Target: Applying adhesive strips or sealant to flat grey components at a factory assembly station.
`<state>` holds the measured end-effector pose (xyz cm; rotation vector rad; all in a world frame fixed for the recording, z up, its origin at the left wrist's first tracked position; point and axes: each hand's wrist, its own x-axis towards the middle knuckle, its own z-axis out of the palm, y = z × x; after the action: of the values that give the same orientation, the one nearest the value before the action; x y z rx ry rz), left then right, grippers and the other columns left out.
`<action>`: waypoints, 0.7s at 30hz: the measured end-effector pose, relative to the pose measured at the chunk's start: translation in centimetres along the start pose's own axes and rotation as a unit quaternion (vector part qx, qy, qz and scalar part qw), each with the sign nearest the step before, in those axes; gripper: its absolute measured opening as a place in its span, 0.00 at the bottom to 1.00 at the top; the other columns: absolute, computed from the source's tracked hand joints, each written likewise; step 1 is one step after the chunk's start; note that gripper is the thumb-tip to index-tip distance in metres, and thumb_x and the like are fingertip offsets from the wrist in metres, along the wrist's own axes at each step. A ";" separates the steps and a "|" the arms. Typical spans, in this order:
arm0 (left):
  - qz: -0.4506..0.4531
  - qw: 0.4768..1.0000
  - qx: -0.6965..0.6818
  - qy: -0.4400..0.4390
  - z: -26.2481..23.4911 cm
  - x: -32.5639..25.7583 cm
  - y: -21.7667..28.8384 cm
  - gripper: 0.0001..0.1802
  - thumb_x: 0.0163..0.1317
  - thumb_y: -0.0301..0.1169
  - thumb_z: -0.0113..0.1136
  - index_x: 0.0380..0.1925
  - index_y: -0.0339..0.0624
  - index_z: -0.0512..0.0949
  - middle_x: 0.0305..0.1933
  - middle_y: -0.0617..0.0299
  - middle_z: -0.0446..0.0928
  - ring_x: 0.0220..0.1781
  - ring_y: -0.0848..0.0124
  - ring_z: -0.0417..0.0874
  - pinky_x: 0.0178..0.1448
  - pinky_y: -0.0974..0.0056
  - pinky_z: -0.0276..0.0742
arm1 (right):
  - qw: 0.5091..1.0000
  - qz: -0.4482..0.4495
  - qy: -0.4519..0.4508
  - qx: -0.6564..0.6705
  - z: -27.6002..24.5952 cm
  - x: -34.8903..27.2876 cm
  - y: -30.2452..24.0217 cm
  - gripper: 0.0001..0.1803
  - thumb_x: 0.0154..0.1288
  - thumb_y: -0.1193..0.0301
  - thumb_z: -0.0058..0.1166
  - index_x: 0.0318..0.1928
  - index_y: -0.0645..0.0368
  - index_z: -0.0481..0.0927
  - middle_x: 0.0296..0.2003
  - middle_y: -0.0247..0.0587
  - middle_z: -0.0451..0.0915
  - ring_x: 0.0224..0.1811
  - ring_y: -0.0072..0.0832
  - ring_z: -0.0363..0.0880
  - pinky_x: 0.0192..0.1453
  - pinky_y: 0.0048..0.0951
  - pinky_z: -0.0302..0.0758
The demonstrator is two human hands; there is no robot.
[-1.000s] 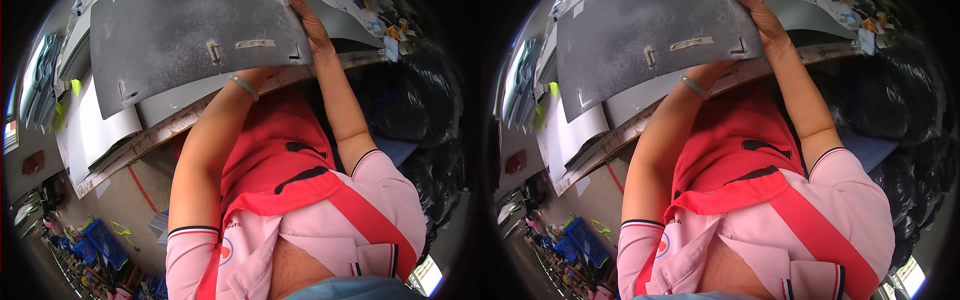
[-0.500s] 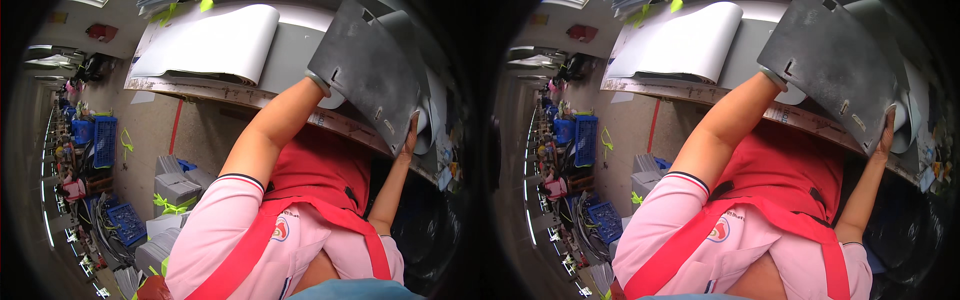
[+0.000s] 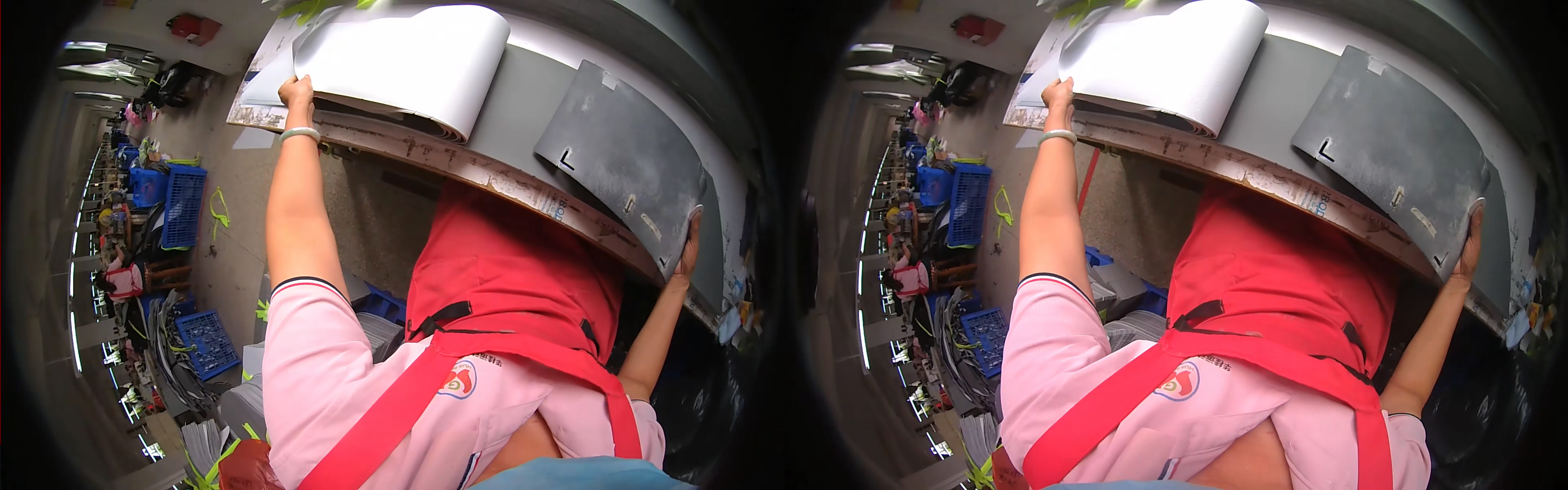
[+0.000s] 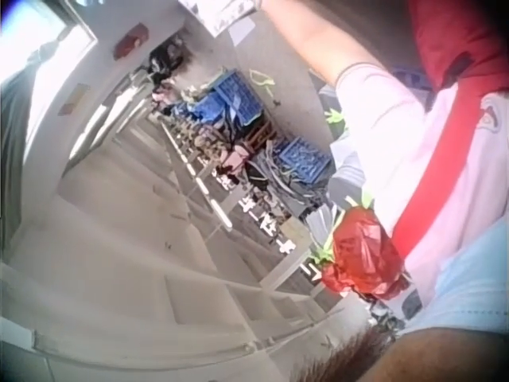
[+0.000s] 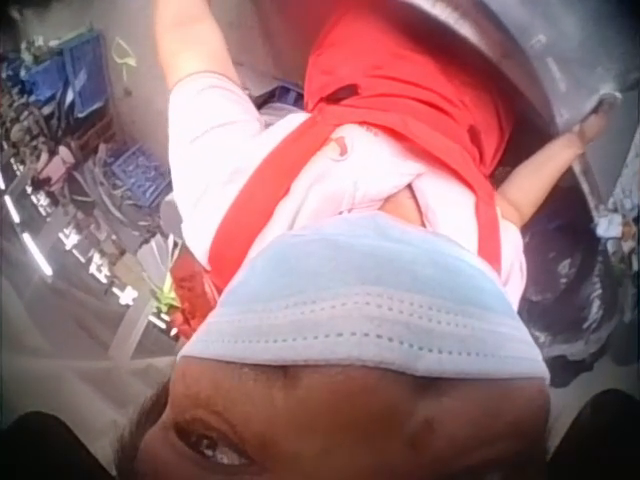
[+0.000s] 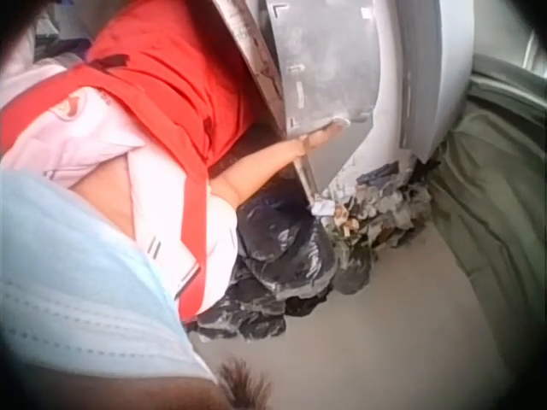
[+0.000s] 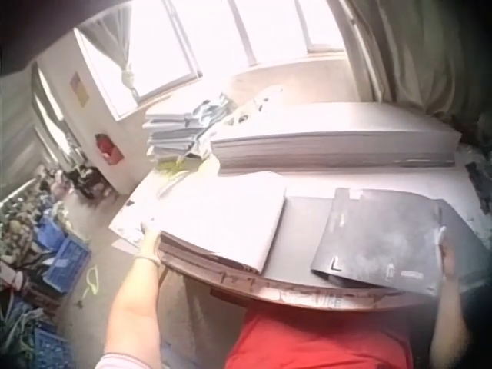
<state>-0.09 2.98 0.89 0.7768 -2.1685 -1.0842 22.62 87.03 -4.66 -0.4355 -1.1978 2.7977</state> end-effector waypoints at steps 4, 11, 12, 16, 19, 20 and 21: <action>-0.069 0.988 0.139 -0.016 1.4 1.0 -3.8 0.17 0.52 0.39 0.71 0.28 0.33 0.86 0.34 0.44 0.87 0.38 0.53 0.88 0.50 0.56 0.81 | 0.996 -0.028 0.055 -0.062 0.3 -0.5 -0.8 0.31 0.74 0.59 0.61 0.70 0.60 0.71 0.67 0.47 0.76 0.67 0.40 0.76 0.73 0.45 0.75; 0.011 0.977 0.192 0.095 -0.1 -2.0 -1.1 0.42 0.58 0.43 0.72 0.70 0.39 0.67 0.70 0.41 0.65 0.68 0.43 0.71 0.75 0.39 0.60 | 0.994 0.026 0.029 -0.106 5.3 0.5 0.0 0.21 0.76 0.60 0.60 0.62 0.56 0.78 0.56 0.39 0.83 0.57 0.32 0.84 0.64 0.35 0.82; 0.087 0.978 0.177 0.073 0.4 -3.6 1.6 0.40 0.62 0.39 0.70 0.70 0.37 0.66 0.68 0.43 0.65 0.66 0.48 0.73 0.71 0.44 0.66 | 0.988 -0.004 0.024 -0.150 4.5 1.3 -0.4 0.18 0.75 0.61 0.60 0.59 0.55 0.79 0.50 0.35 0.84 0.51 0.28 0.85 0.61 0.32 0.84; 0.353 0.908 -0.129 -0.187 0.3 -16.5 13.0 0.12 0.69 0.26 0.65 0.50 0.41 0.87 0.44 0.60 0.86 0.41 0.72 0.86 0.48 0.68 0.82 | 0.934 0.002 -0.066 -0.352 8.9 3.7 0.2 0.13 0.74 0.62 0.62 0.50 0.57 0.84 0.38 0.28 0.85 0.39 0.18 0.83 0.44 0.22 0.80; 0.481 0.776 -0.083 -0.400 2.1 -29.4 17.4 0.07 0.66 0.24 0.65 0.44 0.40 0.85 0.39 0.57 0.84 0.38 0.65 0.86 0.44 0.65 0.82 | 0.825 -0.060 -0.025 -0.562 5.7 7.0 -0.2 0.16 0.73 0.53 0.63 0.45 0.52 0.84 0.38 0.22 0.81 0.42 0.13 0.77 0.51 0.17 0.72; 0.486 0.750 -0.063 -0.444 2.5 -31.5 17.0 0.05 0.65 0.25 0.66 0.41 0.40 0.84 0.37 0.56 0.82 0.37 0.58 0.84 0.43 0.60 0.81 | 0.824 -0.057 -0.027 -0.562 5.8 7.8 0.0 0.16 0.73 0.53 0.63 0.45 0.52 0.84 0.38 0.22 0.81 0.42 0.13 0.77 0.51 0.17 0.72; 0.490 0.742 -0.052 -0.455 3.4 -32.7 16.1 0.05 0.66 0.27 0.65 0.40 0.39 0.84 0.37 0.57 0.81 0.40 0.55 0.84 0.46 0.56 0.81 | 0.829 -0.053 -0.010 -0.556 6.3 8.5 -0.1 0.14 0.71 0.59 0.64 0.46 0.56 0.85 0.38 0.28 0.83 0.40 0.17 0.78 0.46 0.22 0.74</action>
<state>15.17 36.01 4.77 -1.1589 -2.5992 -1.0068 12.72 84.15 -2.42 -0.3344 -2.6388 1.6958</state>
